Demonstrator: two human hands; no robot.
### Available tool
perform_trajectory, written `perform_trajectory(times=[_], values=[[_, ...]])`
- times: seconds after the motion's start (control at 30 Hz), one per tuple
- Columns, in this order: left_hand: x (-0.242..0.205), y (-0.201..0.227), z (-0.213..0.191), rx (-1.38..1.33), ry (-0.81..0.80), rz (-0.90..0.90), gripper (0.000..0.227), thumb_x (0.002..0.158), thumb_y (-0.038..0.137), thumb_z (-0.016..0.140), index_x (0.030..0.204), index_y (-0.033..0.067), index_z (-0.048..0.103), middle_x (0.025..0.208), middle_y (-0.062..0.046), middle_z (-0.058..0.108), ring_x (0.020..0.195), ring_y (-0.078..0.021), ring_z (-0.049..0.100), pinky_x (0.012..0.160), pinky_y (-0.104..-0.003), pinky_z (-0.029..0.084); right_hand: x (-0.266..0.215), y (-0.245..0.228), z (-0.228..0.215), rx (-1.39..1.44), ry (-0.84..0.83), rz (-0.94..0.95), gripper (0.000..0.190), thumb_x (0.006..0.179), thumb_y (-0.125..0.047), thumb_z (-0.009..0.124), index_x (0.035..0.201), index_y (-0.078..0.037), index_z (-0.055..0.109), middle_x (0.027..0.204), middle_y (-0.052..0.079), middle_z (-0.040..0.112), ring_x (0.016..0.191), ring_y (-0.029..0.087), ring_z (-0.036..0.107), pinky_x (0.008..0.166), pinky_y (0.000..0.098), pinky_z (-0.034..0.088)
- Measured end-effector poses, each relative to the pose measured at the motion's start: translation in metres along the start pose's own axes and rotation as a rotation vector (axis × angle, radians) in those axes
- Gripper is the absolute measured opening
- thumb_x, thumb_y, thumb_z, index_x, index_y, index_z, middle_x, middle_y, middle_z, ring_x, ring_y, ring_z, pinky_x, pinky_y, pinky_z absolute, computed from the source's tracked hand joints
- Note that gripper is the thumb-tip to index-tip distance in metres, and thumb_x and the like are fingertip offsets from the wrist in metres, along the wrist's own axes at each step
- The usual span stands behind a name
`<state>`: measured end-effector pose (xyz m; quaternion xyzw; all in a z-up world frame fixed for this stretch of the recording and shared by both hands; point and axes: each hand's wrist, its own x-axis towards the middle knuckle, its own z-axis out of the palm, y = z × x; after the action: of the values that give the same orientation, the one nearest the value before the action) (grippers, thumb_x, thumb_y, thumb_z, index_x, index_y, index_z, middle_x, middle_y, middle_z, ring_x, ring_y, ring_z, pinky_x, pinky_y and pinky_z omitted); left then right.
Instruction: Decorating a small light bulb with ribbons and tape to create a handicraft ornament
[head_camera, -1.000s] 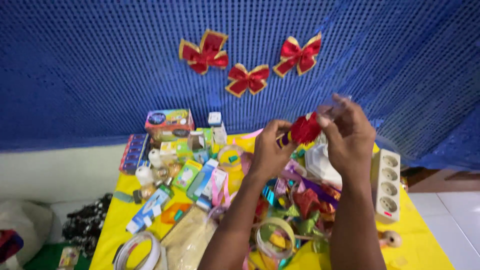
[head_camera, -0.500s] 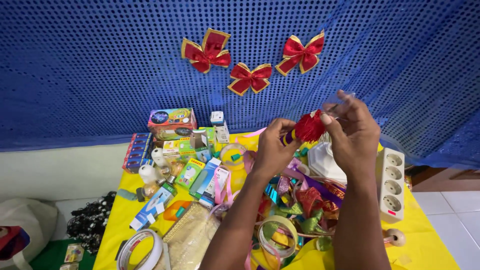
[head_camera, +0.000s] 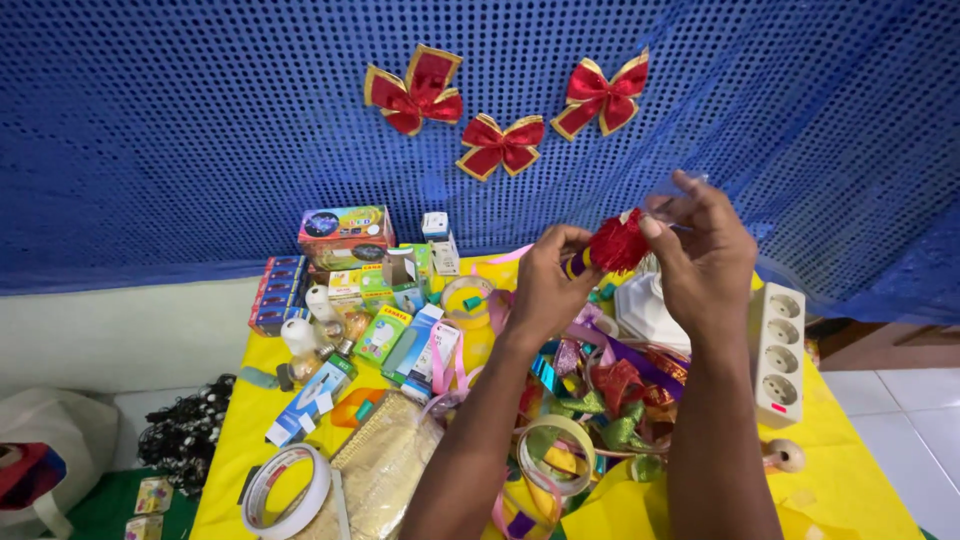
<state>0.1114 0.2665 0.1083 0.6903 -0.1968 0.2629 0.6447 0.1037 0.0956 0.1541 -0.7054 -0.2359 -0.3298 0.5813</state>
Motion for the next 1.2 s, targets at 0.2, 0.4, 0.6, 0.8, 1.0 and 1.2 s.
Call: perform_trajectory(times=[0.2,0.4,0.6,0.8,1.0,1.2], values=[[-0.002,-0.003,-0.004,0.029,-0.037,-0.004,0.042,0.069,0.007,0.083,0.108,0.0084,0.069,0.098,-0.014,0.071,0.100,-0.0344,0.072,0.090,-0.042,0.057,0.000,0.007,-0.002,0.066,-0.005,-0.035,0.052,0.099,0.009,0.068,0.147,0.009,0.047,0.103,0.021,0.062,0.108,0.029,0.065,0.100,0.0424,0.055],[-0.001,0.048,-0.018,-0.141,-0.081,0.043,0.076,0.077,0.019,0.076,0.147,0.0041,0.050,0.143,-0.025,0.057,0.144,-0.0446,0.045,0.122,-0.052,0.031,-0.001,-0.004,-0.004,0.082,0.002,-0.039,0.054,0.094,0.009,0.072,0.143,0.009,0.049,0.113,0.024,0.064,0.106,0.028,0.066,0.100,0.0420,0.057],[-0.002,0.039,-0.010,-0.013,-0.081,0.175,0.048,0.095,0.040,0.074,0.134,0.0127,0.067,0.126,-0.012,0.072,0.129,-0.0414,0.061,0.123,-0.068,0.017,-0.004,-0.021,0.000,-0.016,-0.050,-0.149,0.028,0.091,0.002,0.078,0.114,0.008,0.062,0.099,0.020,0.066,0.116,0.037,0.069,0.110,0.0488,0.052],[-0.001,0.028,-0.007,0.012,-0.077,0.205,0.039,0.093,0.031,0.078,0.128,0.0137,0.071,0.120,-0.010,0.074,0.118,-0.0367,0.069,0.120,-0.063,0.030,-0.003,-0.021,-0.001,-0.104,-0.052,-0.191,0.030,0.092,0.006,0.076,0.117,0.012,0.061,0.099,0.022,0.068,0.115,0.042,0.070,0.105,0.0519,0.053],[-0.001,0.038,-0.015,-0.082,-0.104,0.208,0.037,0.092,0.020,0.079,0.126,0.0068,0.071,0.117,-0.017,0.073,0.114,-0.0430,0.069,0.104,-0.055,0.051,-0.004,-0.033,0.000,-0.136,-0.071,-0.224,0.033,0.096,0.001,0.073,0.124,0.013,0.058,0.092,0.020,0.069,0.101,0.039,0.073,0.106,0.0531,0.052],[0.000,0.054,-0.027,-0.146,-0.191,0.131,0.042,0.091,0.019,0.080,0.129,0.0055,0.069,0.121,-0.019,0.071,0.117,-0.0402,0.068,0.098,-0.050,0.056,-0.004,-0.037,0.002,-0.116,-0.088,-0.196,0.043,0.099,-0.001,0.068,0.137,0.013,0.052,0.095,0.022,0.070,0.097,0.034,0.072,0.102,0.0523,0.053]])
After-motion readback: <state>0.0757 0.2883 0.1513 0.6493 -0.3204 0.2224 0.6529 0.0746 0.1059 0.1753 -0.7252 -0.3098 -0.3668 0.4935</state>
